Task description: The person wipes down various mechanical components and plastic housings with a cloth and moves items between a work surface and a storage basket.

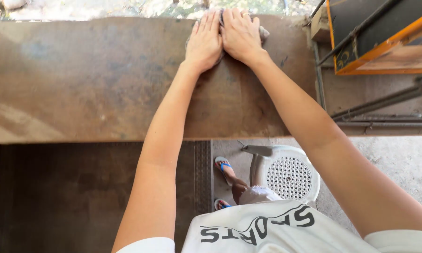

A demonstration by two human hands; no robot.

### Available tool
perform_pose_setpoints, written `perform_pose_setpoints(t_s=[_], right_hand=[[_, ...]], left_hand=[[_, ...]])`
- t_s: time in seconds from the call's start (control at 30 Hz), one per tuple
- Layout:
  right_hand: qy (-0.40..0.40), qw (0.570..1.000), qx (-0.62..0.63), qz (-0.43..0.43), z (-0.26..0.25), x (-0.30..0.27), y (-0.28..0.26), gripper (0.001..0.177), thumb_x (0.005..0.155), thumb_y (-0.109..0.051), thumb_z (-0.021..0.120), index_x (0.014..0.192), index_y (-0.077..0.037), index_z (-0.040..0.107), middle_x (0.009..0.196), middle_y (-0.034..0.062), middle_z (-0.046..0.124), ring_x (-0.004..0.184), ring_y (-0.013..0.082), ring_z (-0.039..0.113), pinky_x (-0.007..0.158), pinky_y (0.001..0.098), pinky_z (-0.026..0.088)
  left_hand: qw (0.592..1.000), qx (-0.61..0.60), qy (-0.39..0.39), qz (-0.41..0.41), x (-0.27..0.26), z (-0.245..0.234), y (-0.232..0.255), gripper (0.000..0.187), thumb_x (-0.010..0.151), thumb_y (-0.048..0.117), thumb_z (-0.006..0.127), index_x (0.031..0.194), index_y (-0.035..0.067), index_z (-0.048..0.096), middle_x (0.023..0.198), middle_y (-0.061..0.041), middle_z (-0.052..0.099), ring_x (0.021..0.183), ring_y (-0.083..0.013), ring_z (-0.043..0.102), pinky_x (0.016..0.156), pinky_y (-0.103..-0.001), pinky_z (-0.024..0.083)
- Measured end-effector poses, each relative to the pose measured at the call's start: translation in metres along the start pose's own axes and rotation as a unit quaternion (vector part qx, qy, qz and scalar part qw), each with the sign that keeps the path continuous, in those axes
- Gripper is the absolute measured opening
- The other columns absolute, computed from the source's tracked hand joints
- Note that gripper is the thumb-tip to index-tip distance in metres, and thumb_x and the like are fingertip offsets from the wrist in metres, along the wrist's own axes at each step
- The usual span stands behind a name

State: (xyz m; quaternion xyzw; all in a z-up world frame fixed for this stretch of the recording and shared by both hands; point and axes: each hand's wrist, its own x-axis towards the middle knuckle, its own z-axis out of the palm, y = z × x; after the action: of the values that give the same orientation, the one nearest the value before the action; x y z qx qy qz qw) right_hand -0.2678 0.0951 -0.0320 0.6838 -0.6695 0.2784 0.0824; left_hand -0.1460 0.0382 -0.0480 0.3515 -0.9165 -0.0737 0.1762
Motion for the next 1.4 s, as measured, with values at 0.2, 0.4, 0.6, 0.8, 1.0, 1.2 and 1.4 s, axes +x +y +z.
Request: perform_pose_setpoints(t_s=[0.2,0.4,0.6,0.8,1.0,1.2,1.4], right_hand=[[0.029,0.999,-0.036,0.003,0.016,0.007,0.005,0.023,0.082,-0.025,0.052,0.095,-0.006,0.048,0.096,0.0112,0.052,0.090,0.0309,0.048,0.069,0.0499,0.034],[0.017,1.000,-0.025,-0.002,-0.045,-0.076,-0.013,0.024,0.084,-0.023,0.051,0.098,-0.004,0.047,0.095,0.0123,0.050,0.089,0.0295,0.047,0.067,0.0442,0.035],[-0.012,0.996,-0.068,0.057,-0.116,-0.173,-0.036,0.021,0.083,-0.020,0.051,0.095,-0.004,0.045,0.095,0.0132,0.047,0.089,0.0306,0.046,0.069,0.0432,0.034],[0.105,0.992,-0.064,0.005,-0.097,-0.141,-0.023,0.032,0.076,-0.003,0.048,0.108,-0.001,0.042,0.102,0.0152,0.043,0.095,0.0299,0.044,0.082,0.0401,0.035],[0.126,0.991,-0.045,0.029,-0.049,-0.067,0.043,0.025,0.079,-0.005,0.050,0.102,-0.004,0.042,0.099,0.0149,0.043,0.091,0.0310,0.046,0.075,0.0391,0.037],[0.126,0.987,0.040,0.091,-0.022,-0.029,0.088,0.022,0.081,-0.007,0.049,0.102,-0.004,0.043,0.100,0.0172,0.048,0.088,0.0338,0.046,0.075,0.0422,0.037],[0.158,0.982,-0.051,0.093,-0.020,-0.046,0.086,0.025,0.079,-0.008,0.049,0.101,0.000,0.042,0.097,0.0192,0.048,0.091,0.0362,0.046,0.078,0.0437,0.037]], left_hand=[[1.000,-0.008,-0.023,0.010,0.009,-0.004,-0.008,0.047,0.088,0.021,0.034,0.131,0.004,0.027,0.137,-0.013,0.028,0.128,-0.0288,0.023,0.104,-0.042,0.017],[0.992,-0.031,-0.047,0.114,-0.049,-0.032,0.050,0.049,0.085,0.017,0.039,0.130,0.002,0.027,0.136,-0.016,0.029,0.127,-0.0284,0.023,0.103,-0.041,0.017],[0.987,-0.058,-0.044,0.146,-0.119,-0.031,0.137,0.048,0.085,0.017,0.042,0.129,0.002,0.030,0.134,-0.014,0.031,0.126,-0.0258,0.025,0.104,-0.039,0.019],[0.994,-0.053,-0.018,0.092,-0.081,-0.005,0.124,0.036,0.086,0.014,0.041,0.120,0.002,0.040,0.133,-0.013,0.033,0.125,-0.0276,0.028,0.103,-0.039,0.023],[0.991,-0.030,0.102,0.086,0.014,0.054,0.095,0.035,0.082,0.010,0.042,0.116,0.000,0.045,0.127,-0.013,0.035,0.115,-0.0302,0.034,0.094,-0.042,0.029],[0.986,-0.019,0.143,0.078,0.067,0.062,0.087,0.026,0.077,0.009,0.045,0.102,0.006,0.052,0.112,-0.010,0.040,0.097,-0.0297,0.039,0.085,-0.037,0.037],[0.983,-0.035,0.118,0.134,0.053,0.048,0.091,0.025,0.076,0.006,0.048,0.100,0.006,0.053,0.106,-0.007,0.043,0.094,-0.0283,0.039,0.079,-0.037,0.038]])
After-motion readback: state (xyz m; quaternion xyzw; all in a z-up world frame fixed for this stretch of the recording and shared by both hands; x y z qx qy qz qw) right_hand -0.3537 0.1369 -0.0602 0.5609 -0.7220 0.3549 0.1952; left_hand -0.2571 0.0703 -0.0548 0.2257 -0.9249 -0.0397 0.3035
